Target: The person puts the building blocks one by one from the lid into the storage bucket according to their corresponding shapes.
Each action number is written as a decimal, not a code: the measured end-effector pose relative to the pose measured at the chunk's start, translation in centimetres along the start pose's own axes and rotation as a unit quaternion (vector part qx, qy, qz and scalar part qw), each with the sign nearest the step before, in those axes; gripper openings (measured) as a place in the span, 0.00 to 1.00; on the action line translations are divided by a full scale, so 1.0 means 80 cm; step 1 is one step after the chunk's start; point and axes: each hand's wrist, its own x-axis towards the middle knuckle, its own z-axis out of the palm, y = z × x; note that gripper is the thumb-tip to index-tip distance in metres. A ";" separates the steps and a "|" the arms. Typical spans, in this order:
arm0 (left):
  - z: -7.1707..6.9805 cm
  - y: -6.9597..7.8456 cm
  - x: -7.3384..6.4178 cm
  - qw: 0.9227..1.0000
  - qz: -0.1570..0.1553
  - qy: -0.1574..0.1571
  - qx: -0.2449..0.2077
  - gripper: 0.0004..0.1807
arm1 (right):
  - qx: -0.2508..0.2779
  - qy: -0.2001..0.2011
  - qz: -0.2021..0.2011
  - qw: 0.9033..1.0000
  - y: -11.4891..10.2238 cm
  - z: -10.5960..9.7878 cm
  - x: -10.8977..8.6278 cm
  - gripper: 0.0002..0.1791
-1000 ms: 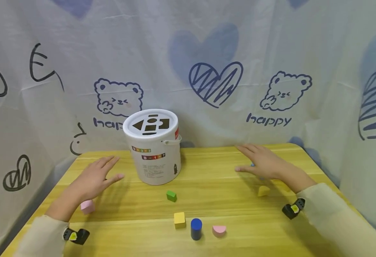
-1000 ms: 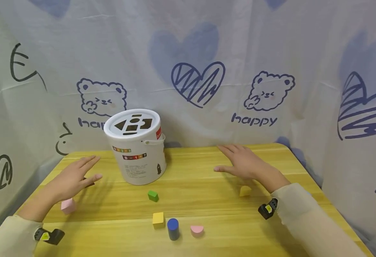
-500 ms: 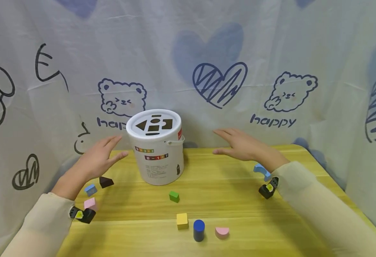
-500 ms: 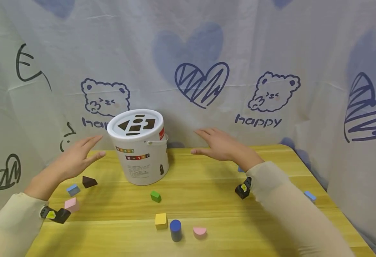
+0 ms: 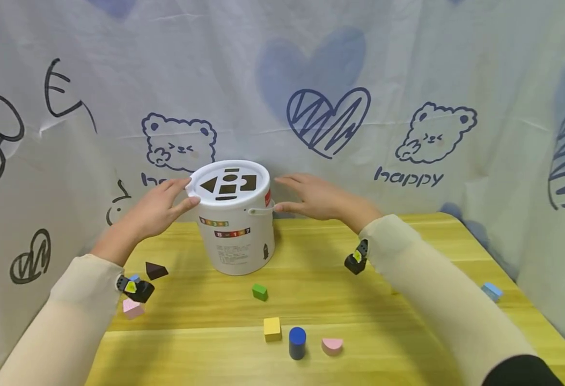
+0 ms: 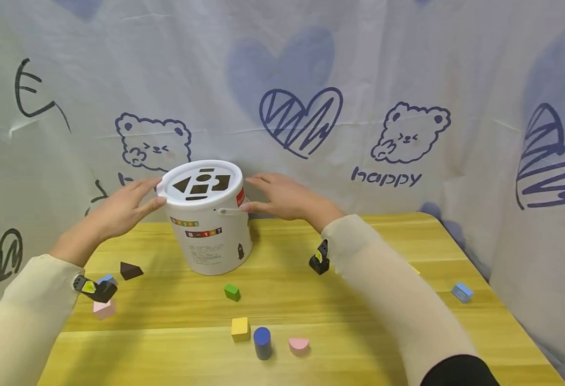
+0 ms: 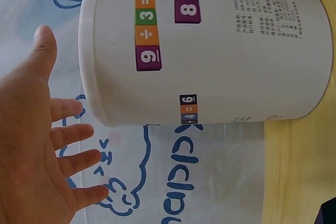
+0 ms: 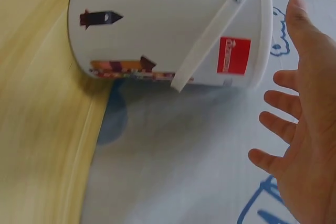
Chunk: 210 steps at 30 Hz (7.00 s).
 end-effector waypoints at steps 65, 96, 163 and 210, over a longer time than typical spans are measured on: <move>0.030 0.091 0.051 0.992 0.088 -0.086 0.034 0.53 | -0.047 0.084 -0.095 0.991 0.026 -0.014 -0.103 0.23; 0.050 0.155 0.039 0.992 0.107 -0.072 0.010 0.57 | -0.076 0.137 -0.130 0.979 0.052 -0.015 -0.189 0.28; 0.052 0.161 0.041 0.992 0.111 -0.046 0.028 0.54 | 0.100 -0.020 0.021 0.995 0.155 0.116 -0.293 0.09; 0.048 0.161 0.043 0.992 0.106 -0.067 0.022 0.56 | 0.019 0.005 0.023 1.000 0.116 0.078 -0.272 0.17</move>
